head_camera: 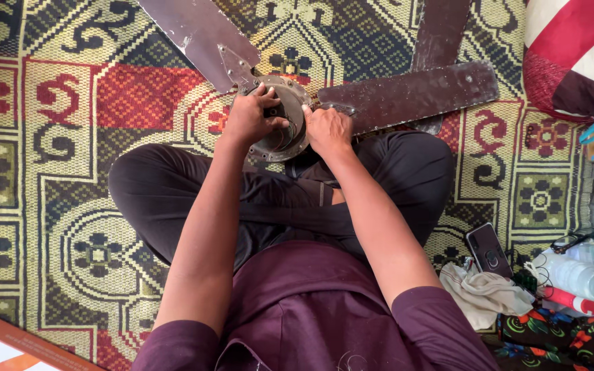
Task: The person sits on a patterned rug and works on the central hub of a ceiling fan, using a screwdriver to manipulate internal wires and components. The person adjusts and tightens connections within the fan's motor housing throughout the clip.
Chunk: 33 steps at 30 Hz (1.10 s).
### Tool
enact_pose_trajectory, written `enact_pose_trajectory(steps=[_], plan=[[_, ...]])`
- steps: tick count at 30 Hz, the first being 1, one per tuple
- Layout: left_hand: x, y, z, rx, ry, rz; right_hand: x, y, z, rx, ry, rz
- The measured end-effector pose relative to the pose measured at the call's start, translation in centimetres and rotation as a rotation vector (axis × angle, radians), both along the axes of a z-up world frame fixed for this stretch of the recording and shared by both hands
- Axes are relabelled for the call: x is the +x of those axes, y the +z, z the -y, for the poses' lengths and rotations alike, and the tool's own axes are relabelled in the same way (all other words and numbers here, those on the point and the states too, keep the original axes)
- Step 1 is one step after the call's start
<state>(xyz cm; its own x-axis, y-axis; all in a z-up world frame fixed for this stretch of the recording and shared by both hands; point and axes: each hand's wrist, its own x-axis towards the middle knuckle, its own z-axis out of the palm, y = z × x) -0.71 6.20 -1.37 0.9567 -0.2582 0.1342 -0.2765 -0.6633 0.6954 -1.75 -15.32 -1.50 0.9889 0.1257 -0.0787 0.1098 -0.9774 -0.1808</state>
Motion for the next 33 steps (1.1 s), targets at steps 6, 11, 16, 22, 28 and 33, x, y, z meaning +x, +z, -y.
enact_pose_trajectory(steps=[6,11,16,22,28,33], plan=[[-0.5,0.9,0.4,0.011,0.021,0.006,-0.1,1.6,-0.5,-0.031,-0.002,-0.041],[-2.5,2.3,2.6,-0.035,0.150,0.173,-0.6,3.4,-0.3,0.026,0.025,-0.115],[-3.6,2.2,4.2,-0.059,0.145,0.327,0.0,4.0,1.2,0.179,0.007,-0.266],[-2.8,1.5,3.4,-0.158,0.188,0.072,1.2,4.3,2.9,0.276,-0.068,-0.360],[-2.3,1.2,2.8,-0.132,0.171,0.026,0.6,5.6,3.6,0.645,-0.023,-0.120],[-2.5,1.7,2.8,-0.156,0.166,0.020,-0.2,5.7,4.0,0.787,0.233,-0.108]])
